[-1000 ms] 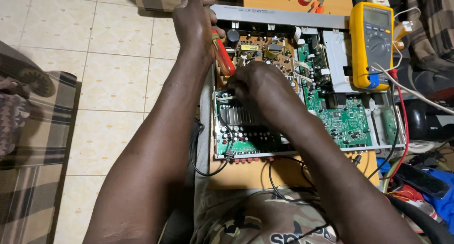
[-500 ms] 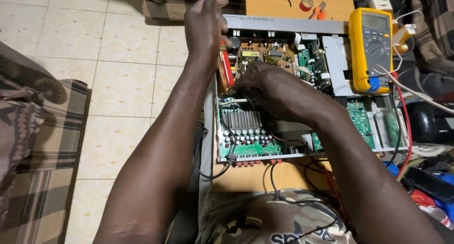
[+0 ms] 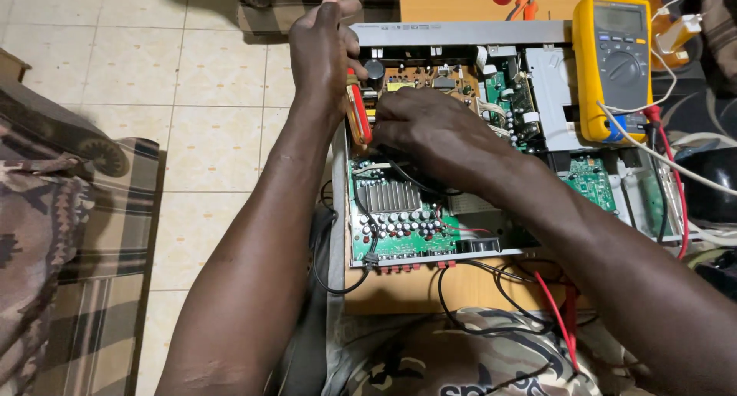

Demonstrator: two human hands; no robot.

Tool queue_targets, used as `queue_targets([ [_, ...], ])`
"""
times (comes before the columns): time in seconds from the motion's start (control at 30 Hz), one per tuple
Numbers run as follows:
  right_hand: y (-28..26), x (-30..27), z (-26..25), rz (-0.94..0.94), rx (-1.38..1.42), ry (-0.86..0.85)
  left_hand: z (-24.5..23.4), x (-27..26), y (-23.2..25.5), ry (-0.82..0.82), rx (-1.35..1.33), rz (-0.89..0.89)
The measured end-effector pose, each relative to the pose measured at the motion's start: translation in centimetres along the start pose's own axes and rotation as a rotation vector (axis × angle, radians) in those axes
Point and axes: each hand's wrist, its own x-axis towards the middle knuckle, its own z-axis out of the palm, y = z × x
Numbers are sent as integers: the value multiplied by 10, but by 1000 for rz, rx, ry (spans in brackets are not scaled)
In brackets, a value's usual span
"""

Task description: Repairing an electronic device by testing components with a multimeter and using a screwdriver

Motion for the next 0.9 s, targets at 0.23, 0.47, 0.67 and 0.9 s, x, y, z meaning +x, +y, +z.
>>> queue_targets([
  [0.23, 36, 9, 20, -658, -326, 326, -1, 7, -9, -13, -27, 18],
  [0.47, 44, 4, 21, -608, -85, 402, 0, 5, -5, 9, -22, -31],
  [0.67, 39, -2, 9, -258, 256, 400, 1, 7, -9, 2, -79, -23],
  [0.9, 37, -18, -9, 54, 1061, 183, -1, 0, -1, -3, -5, -15],
])
